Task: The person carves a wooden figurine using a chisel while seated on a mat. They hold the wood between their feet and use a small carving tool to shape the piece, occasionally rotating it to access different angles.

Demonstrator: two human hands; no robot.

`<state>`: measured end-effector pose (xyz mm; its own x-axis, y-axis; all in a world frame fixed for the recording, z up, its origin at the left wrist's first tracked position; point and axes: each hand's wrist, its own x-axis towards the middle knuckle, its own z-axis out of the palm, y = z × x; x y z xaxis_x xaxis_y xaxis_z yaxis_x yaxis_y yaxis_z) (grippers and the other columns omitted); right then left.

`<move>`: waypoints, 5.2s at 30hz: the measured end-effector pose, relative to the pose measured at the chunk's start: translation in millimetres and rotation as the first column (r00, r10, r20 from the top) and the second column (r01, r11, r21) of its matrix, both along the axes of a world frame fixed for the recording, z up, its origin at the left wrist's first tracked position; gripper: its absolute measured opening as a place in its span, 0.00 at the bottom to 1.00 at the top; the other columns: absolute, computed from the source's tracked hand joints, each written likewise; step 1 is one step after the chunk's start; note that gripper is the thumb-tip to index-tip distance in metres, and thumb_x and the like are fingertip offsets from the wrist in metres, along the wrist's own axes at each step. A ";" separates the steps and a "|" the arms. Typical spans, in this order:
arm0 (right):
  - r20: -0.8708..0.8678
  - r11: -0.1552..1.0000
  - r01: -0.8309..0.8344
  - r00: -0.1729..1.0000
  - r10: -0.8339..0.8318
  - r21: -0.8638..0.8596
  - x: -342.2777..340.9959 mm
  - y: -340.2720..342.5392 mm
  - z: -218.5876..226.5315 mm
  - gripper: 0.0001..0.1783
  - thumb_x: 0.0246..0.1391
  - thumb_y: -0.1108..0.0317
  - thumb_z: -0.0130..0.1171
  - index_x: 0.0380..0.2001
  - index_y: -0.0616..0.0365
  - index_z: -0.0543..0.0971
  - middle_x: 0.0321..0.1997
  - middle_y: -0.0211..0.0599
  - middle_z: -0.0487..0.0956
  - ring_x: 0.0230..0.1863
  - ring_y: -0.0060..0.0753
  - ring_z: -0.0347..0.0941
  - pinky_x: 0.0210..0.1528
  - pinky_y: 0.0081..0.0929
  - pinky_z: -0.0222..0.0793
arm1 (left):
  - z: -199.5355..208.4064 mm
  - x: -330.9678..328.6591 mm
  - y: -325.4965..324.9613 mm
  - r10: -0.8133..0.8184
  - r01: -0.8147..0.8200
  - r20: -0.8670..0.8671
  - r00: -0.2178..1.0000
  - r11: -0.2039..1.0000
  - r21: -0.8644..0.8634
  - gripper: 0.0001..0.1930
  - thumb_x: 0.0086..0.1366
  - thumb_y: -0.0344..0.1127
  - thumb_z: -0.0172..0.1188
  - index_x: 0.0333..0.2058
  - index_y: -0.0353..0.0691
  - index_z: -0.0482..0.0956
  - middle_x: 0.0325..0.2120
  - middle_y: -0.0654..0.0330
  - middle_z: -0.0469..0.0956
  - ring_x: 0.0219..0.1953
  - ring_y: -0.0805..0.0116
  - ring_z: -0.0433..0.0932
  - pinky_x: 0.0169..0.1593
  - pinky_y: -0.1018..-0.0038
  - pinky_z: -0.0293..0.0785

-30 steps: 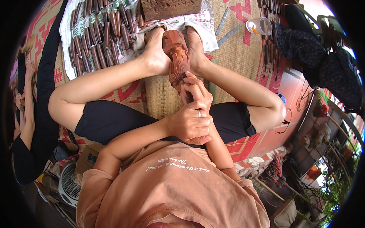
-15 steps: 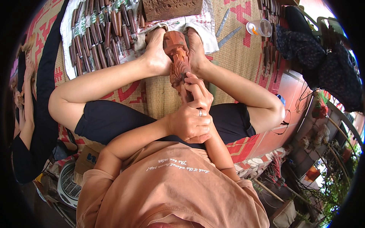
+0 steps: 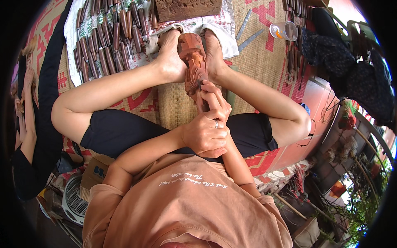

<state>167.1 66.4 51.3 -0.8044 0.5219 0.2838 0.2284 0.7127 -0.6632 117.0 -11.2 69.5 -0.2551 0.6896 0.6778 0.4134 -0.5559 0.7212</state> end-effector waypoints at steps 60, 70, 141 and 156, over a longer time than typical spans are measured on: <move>0.121 0.998 0.060 0.991 -0.062 0.014 -7.1 -6.1 10.9 0.10 0.39 0.79 0.65 0.26 0.60 0.74 0.37 0.34 0.79 0.38 0.37 0.80 0.34 0.27 0.76 | 3.6 -9.2 -2.5 0.037 -0.040 0.103 0.994 0.999 0.027 0.11 0.48 0.36 0.59 0.14 0.38 0.71 0.19 0.58 0.73 0.22 0.60 0.69 0.45 0.60 0.67; 0.142 0.998 0.069 0.987 -0.069 0.011 -7.4 -6.0 9.4 0.10 0.39 0.79 0.64 0.27 0.59 0.75 0.37 0.35 0.79 0.32 0.38 0.78 0.31 0.27 0.74 | -1.4 -12.0 -3.4 0.029 -0.031 0.092 0.995 0.999 0.021 0.11 0.49 0.37 0.58 0.15 0.37 0.71 0.19 0.58 0.71 0.24 0.58 0.70 0.45 0.60 0.67; 0.173 0.991 0.111 0.980 -0.097 -0.071 -9.8 -8.3 13.1 0.08 0.42 0.78 0.62 0.25 0.60 0.73 0.35 0.37 0.78 0.25 0.40 0.73 0.25 0.29 0.69 | 0.4 -18.9 -3.1 -0.005 0.001 0.114 0.993 1.000 0.029 0.11 0.52 0.36 0.57 0.16 0.36 0.74 0.17 0.57 0.71 0.23 0.58 0.68 0.45 0.63 0.67; 0.031 0.991 0.125 0.991 -0.127 0.045 -8.3 -1.3 6.0 0.07 0.47 0.79 0.62 0.29 0.61 0.74 0.39 0.39 0.79 0.28 0.39 0.77 0.28 0.28 0.73 | -5.4 -9.4 8.3 0.008 -0.007 -0.011 1.000 0.997 0.071 0.09 0.50 0.34 0.59 0.17 0.35 0.75 0.17 0.56 0.71 0.26 0.55 0.70 0.45 0.64 0.67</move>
